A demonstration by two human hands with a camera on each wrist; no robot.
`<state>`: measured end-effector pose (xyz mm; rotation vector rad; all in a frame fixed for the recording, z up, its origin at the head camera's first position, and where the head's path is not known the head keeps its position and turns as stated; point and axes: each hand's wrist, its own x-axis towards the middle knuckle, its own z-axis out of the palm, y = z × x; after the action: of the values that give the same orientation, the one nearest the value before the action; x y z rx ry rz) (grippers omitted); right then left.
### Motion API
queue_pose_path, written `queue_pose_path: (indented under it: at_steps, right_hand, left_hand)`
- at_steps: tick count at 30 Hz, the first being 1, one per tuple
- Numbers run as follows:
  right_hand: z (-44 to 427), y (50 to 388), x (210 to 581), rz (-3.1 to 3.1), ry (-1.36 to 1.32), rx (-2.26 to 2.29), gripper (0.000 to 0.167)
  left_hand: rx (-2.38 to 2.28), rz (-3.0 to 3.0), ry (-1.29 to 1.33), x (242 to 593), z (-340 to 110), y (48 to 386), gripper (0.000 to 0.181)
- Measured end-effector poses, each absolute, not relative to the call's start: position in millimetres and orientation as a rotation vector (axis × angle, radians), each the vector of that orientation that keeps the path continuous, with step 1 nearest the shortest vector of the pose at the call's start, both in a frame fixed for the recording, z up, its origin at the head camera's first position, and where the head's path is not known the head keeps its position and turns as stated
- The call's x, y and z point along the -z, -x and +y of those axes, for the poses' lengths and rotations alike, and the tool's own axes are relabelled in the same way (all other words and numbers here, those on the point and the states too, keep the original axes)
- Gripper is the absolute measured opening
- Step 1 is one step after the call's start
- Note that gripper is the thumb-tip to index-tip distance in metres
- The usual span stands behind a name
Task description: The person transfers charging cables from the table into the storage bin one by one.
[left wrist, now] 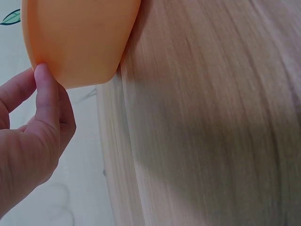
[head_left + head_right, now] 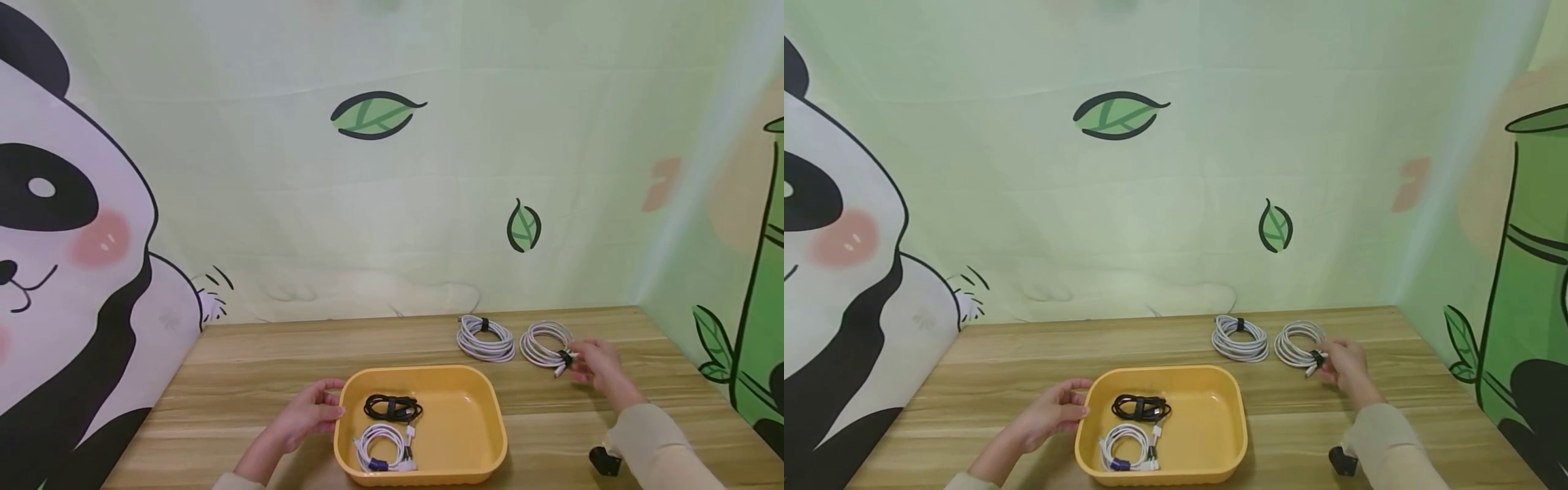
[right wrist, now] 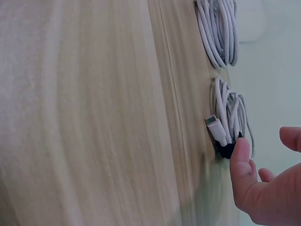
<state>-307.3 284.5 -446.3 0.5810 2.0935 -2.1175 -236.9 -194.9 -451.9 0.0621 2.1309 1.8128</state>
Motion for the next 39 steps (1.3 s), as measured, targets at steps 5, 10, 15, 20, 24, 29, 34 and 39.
queue_pose_path:
  at_steps: [5,10,15,20,24,29,34,39]
  right_hand:
    - [291.2,315.6,462.4,2.084,-0.611,2.107,0.026]
    - [302.0,328.3,484.3,2.040,-0.600,2.152,0.027]
    - [292.2,319.5,477.6,2.072,-0.699,2.093,0.028]
    - [286.1,313.2,470.4,2.056,-0.743,2.101,0.028]
    - [283.9,312.1,468.8,2.057,-0.761,2.107,0.029]
    - [279.6,313.7,469.2,2.083,-0.800,2.104,0.044]
    - [277.9,319.9,472.3,2.112,-0.850,2.088,0.046]
    - [275.6,321.5,473.1,2.165,-0.900,2.036,0.042]
  left_hand:
    - [-1.814,2.125,-0.068,451.7,-195.0,237.3,0.051]
    - [-1.816,2.122,-0.063,450.5,-194.5,237.2,0.051]
    - [-1.820,2.116,-0.057,450.6,-194.2,237.0,0.051]
    - [-1.818,2.116,-0.062,451.2,-194.9,237.3,0.051]
    - [-1.811,2.122,-0.065,452.4,-195.4,237.6,0.052]
    - [-1.808,2.126,-0.062,453.6,-197.0,237.7,0.051]
    - [-1.811,2.122,-0.062,454.5,-198.0,238.4,0.051]
    - [-1.810,2.113,-0.062,453.6,-197.4,238.3,0.051]
